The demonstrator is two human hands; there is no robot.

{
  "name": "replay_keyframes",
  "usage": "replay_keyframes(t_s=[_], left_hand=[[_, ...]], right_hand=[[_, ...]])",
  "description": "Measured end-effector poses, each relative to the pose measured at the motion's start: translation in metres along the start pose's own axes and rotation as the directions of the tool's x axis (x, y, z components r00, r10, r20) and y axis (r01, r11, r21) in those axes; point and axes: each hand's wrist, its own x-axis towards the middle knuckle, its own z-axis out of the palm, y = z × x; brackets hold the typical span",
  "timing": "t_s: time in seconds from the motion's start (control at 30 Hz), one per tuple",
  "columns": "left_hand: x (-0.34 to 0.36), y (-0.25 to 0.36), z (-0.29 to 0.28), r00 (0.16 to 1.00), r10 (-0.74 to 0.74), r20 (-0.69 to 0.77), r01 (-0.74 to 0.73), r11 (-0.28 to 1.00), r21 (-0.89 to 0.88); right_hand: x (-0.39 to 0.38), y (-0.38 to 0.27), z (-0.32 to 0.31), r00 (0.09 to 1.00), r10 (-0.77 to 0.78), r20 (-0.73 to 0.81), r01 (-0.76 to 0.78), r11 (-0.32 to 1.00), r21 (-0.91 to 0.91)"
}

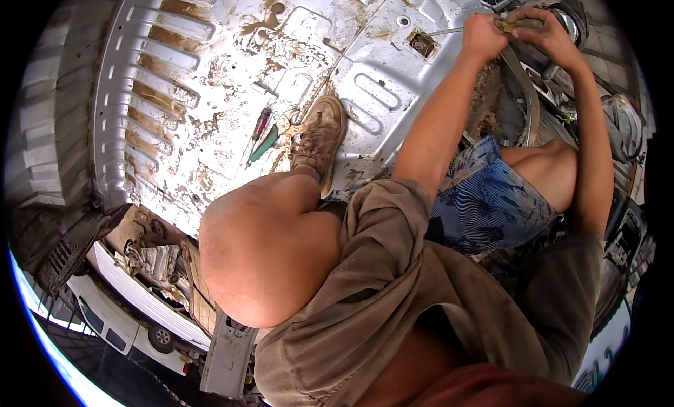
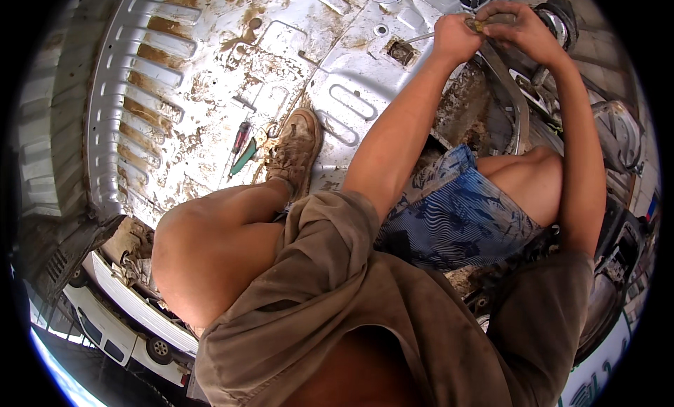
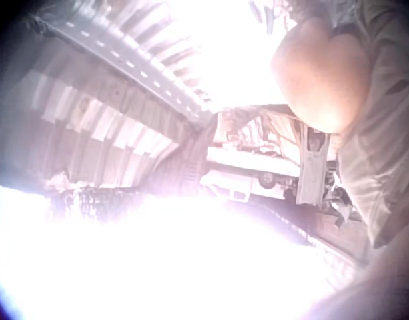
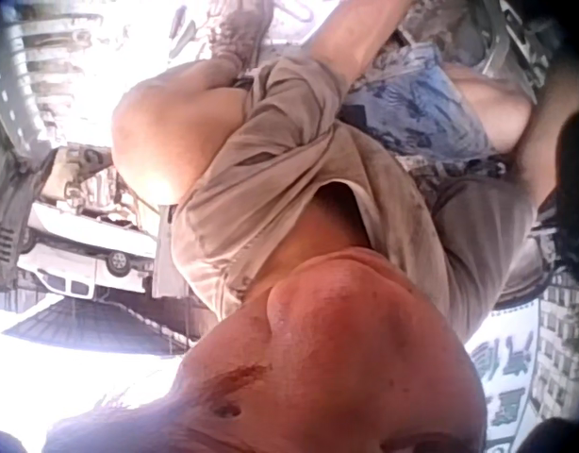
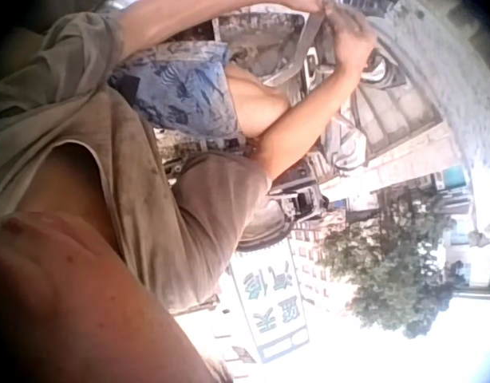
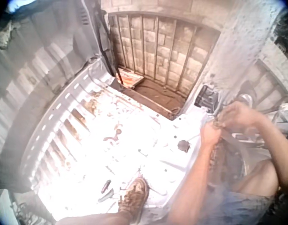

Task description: The person works on the underside of a vehicle, using a wrench to loosen and tighten bolts on the chassis. They move around the vehicle's undercarriage, adjusting their position to access different areas while manipulating tools and components.

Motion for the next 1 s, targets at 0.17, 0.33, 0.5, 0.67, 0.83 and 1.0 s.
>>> replay_keyframes(t_s=[0.17, 0.33, 0.5, 0.67, 0.83, 1.0], left_hand=[[-0.001, 0.007, -0.002, 0.999, -0.037, 0.033, 0.036, 0.999, 0.024], [0.000, 0.005, -0.001, 0.997, -0.026, 0.072, 0.022, 0.999, 0.048], [0.004, 0.007, -0.001, 0.996, -0.025, 0.091, 0.027, 0.999, -0.018], [0.002, 0.017, -0.006, 0.995, -0.071, 0.069, 0.074, 0.996, -0.048], [0.003, 0.012, -0.006, 0.993, -0.065, 0.096, 0.065, 0.998, -0.007], [0.008, 0.007, 0.000, 0.995, -0.038, 0.091, 0.040, 0.999, -0.015]], right_hand=[[-0.002, 0.010, 0.000, 1.000, -0.009, -0.017, 0.010, 0.999, 0.045], [-0.002, 0.014, -0.001, 0.999, 0.039, -0.032, -0.037, 0.998, 0.050], [-0.001, 0.007, -0.004, 0.995, 0.094, -0.026, -0.092, 0.992, 0.088], [0.000, 0.000, -0.004, 0.992, 0.120, -0.042, -0.118, 0.992, 0.050], [0.001, 0.004, -0.001, 0.992, 0.107, -0.067, -0.094, 0.981, 0.172], [0.000, -0.007, -0.006, 0.993, 0.112, -0.048, -0.105, 0.987, 0.124]])
